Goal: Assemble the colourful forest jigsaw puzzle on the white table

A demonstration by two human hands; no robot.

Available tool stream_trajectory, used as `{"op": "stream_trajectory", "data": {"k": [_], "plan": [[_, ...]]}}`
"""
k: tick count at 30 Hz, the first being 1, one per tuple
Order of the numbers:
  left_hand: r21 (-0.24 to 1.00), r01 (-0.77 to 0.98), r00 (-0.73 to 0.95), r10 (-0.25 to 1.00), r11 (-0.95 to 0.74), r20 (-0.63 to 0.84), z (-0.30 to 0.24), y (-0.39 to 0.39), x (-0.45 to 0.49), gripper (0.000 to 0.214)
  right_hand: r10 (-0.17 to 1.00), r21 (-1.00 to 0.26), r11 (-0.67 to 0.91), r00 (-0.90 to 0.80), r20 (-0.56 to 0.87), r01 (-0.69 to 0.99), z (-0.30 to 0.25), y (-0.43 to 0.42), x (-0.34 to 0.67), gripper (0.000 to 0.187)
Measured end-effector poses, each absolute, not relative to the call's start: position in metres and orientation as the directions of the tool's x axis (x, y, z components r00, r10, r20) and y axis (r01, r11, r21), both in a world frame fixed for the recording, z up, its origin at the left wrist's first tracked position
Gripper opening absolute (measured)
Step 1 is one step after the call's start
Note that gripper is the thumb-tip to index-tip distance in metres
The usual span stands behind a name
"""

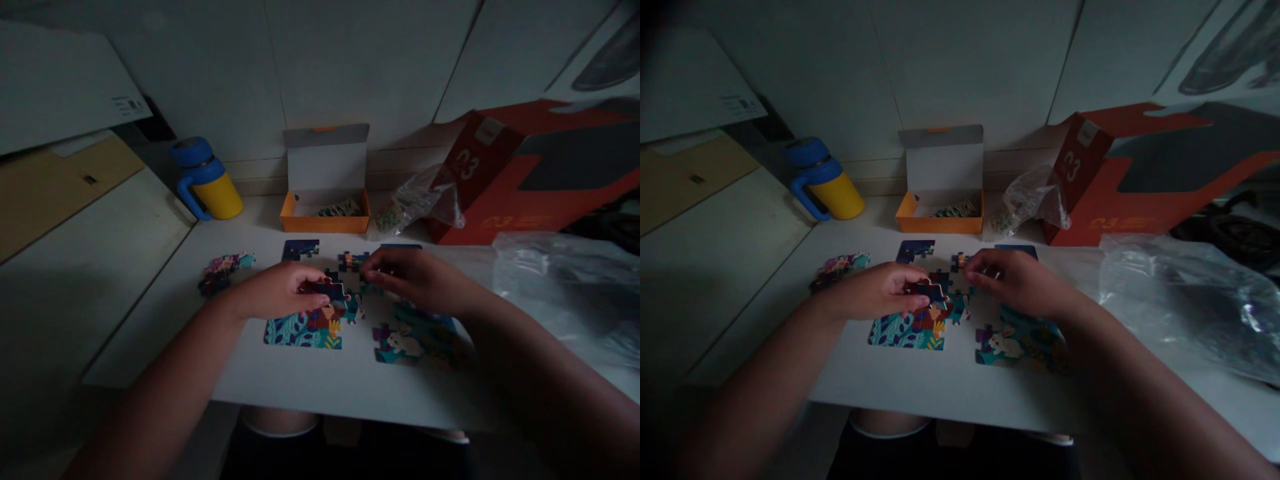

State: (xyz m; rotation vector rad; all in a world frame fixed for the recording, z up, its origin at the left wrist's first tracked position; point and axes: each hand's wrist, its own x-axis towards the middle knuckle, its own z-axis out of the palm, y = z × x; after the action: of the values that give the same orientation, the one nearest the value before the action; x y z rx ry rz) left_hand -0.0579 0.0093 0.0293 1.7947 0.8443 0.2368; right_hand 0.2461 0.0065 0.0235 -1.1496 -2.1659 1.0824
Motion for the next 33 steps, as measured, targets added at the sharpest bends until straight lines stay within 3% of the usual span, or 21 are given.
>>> {"op": "stream_trajectory", "data": {"k": [4, 10, 14, 17, 19, 23, 27, 33], "plan": [[0.935, 0.354, 0.684, 0.672, 0.034, -0.284, 0.014, 0.004, -0.034, 0.027, 0.784, -0.876, 0.328, -0.619, 0.043, 0.354, 0.019, 0.003, 0.235, 0.030], [0.912, 0.409, 0.594, 0.769, -0.035, -0.237, 0.003, 0.009, -0.030, 0.030, 0.809, -0.925, 0.255, -0.586, 0.043, 0.283, 0.015, 0.002, 0.230, 0.027], [0.854, 0.470, 0.517, 0.854, -0.222, -0.063, 0.001, 0.013, -0.029, 0.029, 0.882, -0.834, 0.305, -0.467, 0.066, 0.459, 0.013, 0.003, 0.229, 0.025], [0.691, 0.596, 0.430, 0.889, -0.409, 0.155, -0.001, 0.015, -0.030, 0.030, 0.939, -0.742, 0.259, -0.340, 0.045, 0.618, 0.007, 0.007, 0.229, 0.023], [0.574, 0.665, 0.444, 0.871, -0.477, 0.209, -0.002, 0.017, -0.032, 0.027, 0.950, -0.703, 0.224, -0.312, 0.004, 0.675, 0.003, 0.010, 0.230, 0.022], [0.484, 0.660, 0.573, 0.802, -0.575, 0.171, -0.006, 0.018, -0.036, 0.017, 0.940, -0.649, 0.241, -0.341, -0.030, 0.721, -0.001, 0.011, 0.228, 0.020], [0.415, 0.668, 0.629, 0.767, -0.618, 0.128, -0.012, 0.017, -0.037, 0.021, 0.932, -0.612, 0.262, -0.360, -0.040, 0.746, -0.001, 0.010, 0.226, 0.017], [0.412, 0.664, 0.637, 0.760, -0.624, 0.126, -0.010, 0.015, -0.035, 0.030, 0.943, -0.525, 0.276, -0.333, -0.016, 0.805, 0.000, 0.008, 0.223, 0.015]]}}
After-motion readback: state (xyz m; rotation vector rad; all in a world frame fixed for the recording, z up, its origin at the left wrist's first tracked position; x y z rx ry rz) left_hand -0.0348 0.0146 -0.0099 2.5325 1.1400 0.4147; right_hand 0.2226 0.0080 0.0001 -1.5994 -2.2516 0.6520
